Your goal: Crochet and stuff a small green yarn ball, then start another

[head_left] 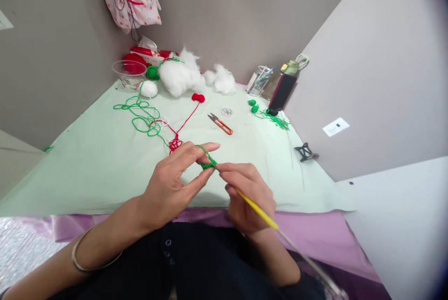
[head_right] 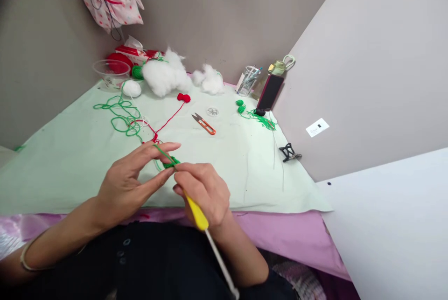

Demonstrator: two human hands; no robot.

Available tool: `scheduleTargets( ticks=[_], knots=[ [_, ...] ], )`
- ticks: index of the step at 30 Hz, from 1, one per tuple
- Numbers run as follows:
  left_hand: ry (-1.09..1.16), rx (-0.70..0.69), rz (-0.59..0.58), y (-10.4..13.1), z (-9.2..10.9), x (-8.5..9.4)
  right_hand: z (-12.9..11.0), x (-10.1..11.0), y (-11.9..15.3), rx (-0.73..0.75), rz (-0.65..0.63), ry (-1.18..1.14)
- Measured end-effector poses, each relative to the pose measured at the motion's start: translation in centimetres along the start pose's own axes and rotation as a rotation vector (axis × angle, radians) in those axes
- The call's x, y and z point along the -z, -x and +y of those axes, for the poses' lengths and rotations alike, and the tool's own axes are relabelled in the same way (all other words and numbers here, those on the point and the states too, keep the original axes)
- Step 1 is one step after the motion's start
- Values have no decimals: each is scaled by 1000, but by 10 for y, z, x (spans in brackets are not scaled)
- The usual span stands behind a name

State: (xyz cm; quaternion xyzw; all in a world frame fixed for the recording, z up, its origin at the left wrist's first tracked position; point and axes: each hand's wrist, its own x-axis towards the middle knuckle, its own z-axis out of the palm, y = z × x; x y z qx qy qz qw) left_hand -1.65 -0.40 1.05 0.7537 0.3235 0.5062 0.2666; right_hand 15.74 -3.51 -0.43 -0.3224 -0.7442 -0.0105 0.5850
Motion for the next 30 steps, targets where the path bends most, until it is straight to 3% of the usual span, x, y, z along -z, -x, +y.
scheduleTargets(
  ticks=[4,8,11,13,19,24,27,30],
  knots=[
    [178,109,-28,3,5,1,2,-5,7,164,11,204],
    [609,446,-68,1,7,-4,5,-10,13,140,44,383],
    [944,687,-111,-4,7,-6,6,-10,13,25,57,231],
    [1028,765,-124,-7,5,-4,5,-8,8,-111,97,11],
    [912,664,-129,-7,1,2,1,-3,-7,-541,215,-553],
    [879,611,-123,-3,1,-6,3,-13,-5,-537,180,-578],
    [921,659,-130,-5,0,-6,4,-12,-5,-584,182,-594],
    [1042,740,-208,-8,-1,-2,7,-6,-9,-677,194,-664]
  ],
)
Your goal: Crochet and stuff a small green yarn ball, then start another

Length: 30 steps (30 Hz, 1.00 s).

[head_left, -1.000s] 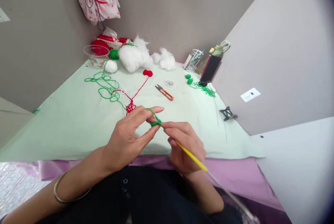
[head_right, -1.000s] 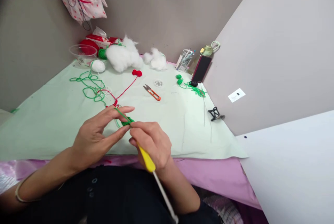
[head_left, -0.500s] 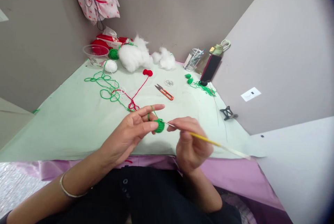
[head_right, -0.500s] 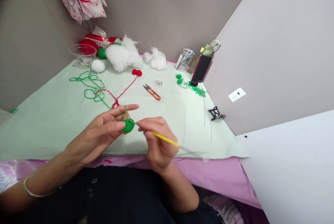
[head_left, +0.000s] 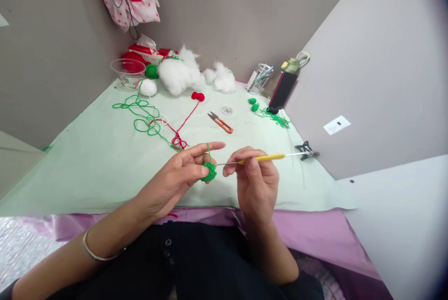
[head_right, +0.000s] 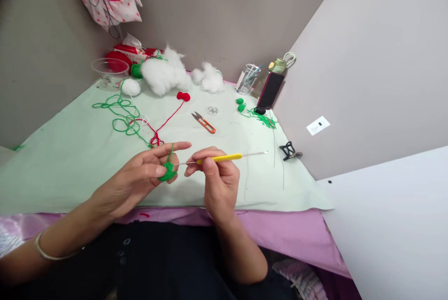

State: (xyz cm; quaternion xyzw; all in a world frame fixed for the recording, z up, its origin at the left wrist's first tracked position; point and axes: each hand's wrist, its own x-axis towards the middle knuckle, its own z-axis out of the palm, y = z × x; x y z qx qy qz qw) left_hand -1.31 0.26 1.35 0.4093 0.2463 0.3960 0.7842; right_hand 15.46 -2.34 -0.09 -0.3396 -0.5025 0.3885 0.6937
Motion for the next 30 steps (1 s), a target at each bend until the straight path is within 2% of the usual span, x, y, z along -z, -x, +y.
scheduleTargets(
  ticks=[3,5,8,11,17,21,25,30],
  knots=[
    [51,35,-54,0,2,2,-3,3,-5,-79,11,-81],
    [-11,-18,-13,1,0,2,-2,2,-5,-83,-20,-118],
    [-166,-121,46,2,-5,1,2,-1,-1,28,-65,-14],
    [-287,-165,41,4,-8,1,4,-2,3,114,-32,126],
    [-347,-185,107,3,-5,2,3,2,0,-5,-23,12],
    [-333,-211,129,3,-4,1,0,2,-2,-1,-42,5],
    [-421,-236,162,3,-2,0,-4,3,1,106,-65,172],
    [-622,-384,246,4,-4,1,-4,4,6,428,-184,496]
  ],
)
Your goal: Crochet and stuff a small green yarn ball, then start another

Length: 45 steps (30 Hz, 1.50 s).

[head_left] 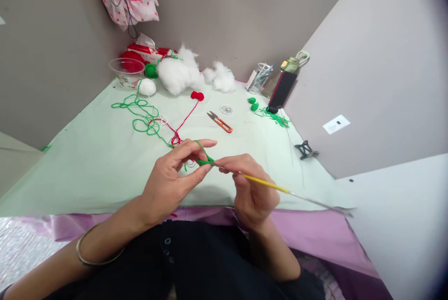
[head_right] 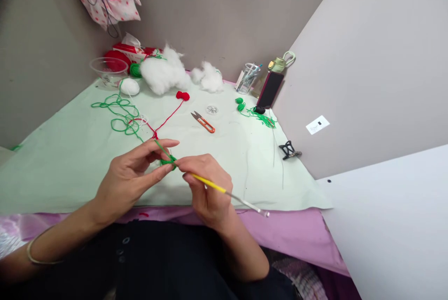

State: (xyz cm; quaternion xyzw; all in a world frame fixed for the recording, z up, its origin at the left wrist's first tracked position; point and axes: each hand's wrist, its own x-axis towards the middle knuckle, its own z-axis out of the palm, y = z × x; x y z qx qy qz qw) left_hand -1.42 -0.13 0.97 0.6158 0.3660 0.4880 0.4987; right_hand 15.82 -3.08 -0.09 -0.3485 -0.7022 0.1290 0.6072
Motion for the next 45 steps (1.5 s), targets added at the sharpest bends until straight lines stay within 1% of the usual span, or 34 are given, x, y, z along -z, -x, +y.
scheduleTargets(
  ticks=[3,5,7,9,11,12,13,14,16,17,19,20,22,24,26,27,28,29,30,32,34,36,38,40,42,45],
  knots=[
    [-60,-53,28,3,-2,-2,4,-2,4,159,-45,147],
    [-16,-42,38,4,-2,-3,7,-3,7,224,-58,249],
    [136,37,9,5,-1,-5,10,-5,11,253,-47,351],
    [363,197,-73,3,0,-5,12,-5,13,254,-16,395],
    [558,371,-162,-1,1,-4,11,-5,11,209,38,314],
    [620,432,-183,-3,2,-3,10,-5,9,161,70,228],
    [656,465,-189,-5,2,-2,9,-5,6,96,110,123],
    [669,466,-181,-6,3,-1,7,-5,3,15,150,10],
    [641,400,-153,-7,4,0,5,-6,-2,-145,197,-191],
    [607,354,-148,-7,4,0,4,-6,-4,-200,196,-248],
    [534,273,-141,-5,3,-2,3,-8,-6,-239,152,-254],
    [503,245,-133,-4,2,-3,4,-10,-5,-229,133,-219],
    [467,215,-101,-3,1,-6,5,-13,-2,-163,109,-113],
    [489,219,-61,-2,0,-9,7,-15,2,-42,103,44],
    [580,278,-52,-3,-1,-10,9,-17,6,138,118,228],
    [640,336,-72,-4,-1,-10,10,-17,7,211,129,287],
    [696,399,-95,-5,-1,-10,10,-17,7,244,142,304],
    [743,456,-117,-7,-1,-9,10,-16,7,234,157,275],
    [775,497,-132,-8,-1,-7,9,-15,5,185,174,207],
    [798,514,-124,-10,-2,-5,8,-12,2,17,216,10],
    [760,461,-99,-9,-2,-4,6,-11,-1,-129,226,-189],
    [664,380,-110,-7,-3,-5,6,-11,-2,-216,173,-294],
    [558,303,-157,-4,-4,-6,7,-11,-1,-265,131,-319],
    [482,253,-203,-2,-4,-6,9,-11,0,-317,140,-348],
    [432,230,-206,-2,-4,-4,11,-9,0,-381,167,-423],
    [385,217,-178,-3,-3,0,12,-5,-3,-447,170,-526]
  ],
)
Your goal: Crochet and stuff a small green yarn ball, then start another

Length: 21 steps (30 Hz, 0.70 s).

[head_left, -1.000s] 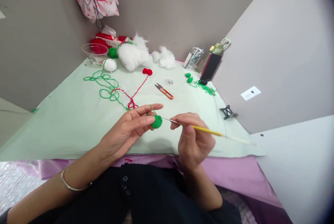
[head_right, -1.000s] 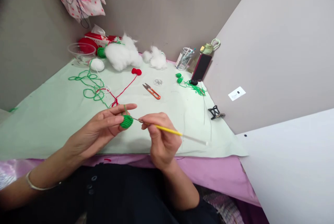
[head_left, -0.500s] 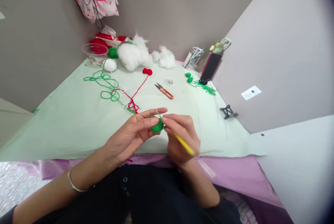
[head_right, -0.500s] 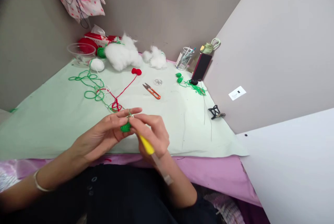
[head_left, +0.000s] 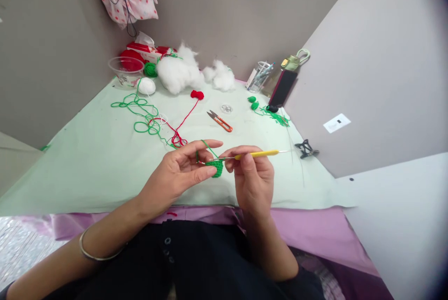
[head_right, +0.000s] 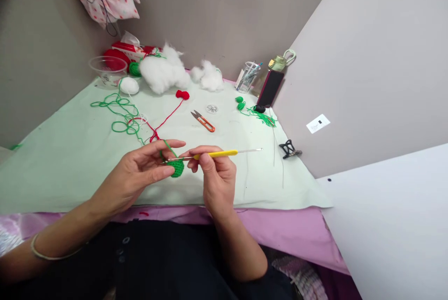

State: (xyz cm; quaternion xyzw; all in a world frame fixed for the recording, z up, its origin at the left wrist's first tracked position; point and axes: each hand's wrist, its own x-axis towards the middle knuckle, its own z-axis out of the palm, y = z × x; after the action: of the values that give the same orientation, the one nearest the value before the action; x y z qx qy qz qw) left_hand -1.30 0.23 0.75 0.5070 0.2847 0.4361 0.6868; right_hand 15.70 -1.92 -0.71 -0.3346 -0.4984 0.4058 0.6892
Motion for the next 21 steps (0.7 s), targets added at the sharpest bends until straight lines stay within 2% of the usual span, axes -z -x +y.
scheduleTargets(
  ticks=[6,21],
  knots=[
    [-87,-20,30,0,4,0,-8,1,-2,0,-38,6],
    [-285,-86,72,1,8,-2,-13,0,2,219,-109,195]
  ],
)
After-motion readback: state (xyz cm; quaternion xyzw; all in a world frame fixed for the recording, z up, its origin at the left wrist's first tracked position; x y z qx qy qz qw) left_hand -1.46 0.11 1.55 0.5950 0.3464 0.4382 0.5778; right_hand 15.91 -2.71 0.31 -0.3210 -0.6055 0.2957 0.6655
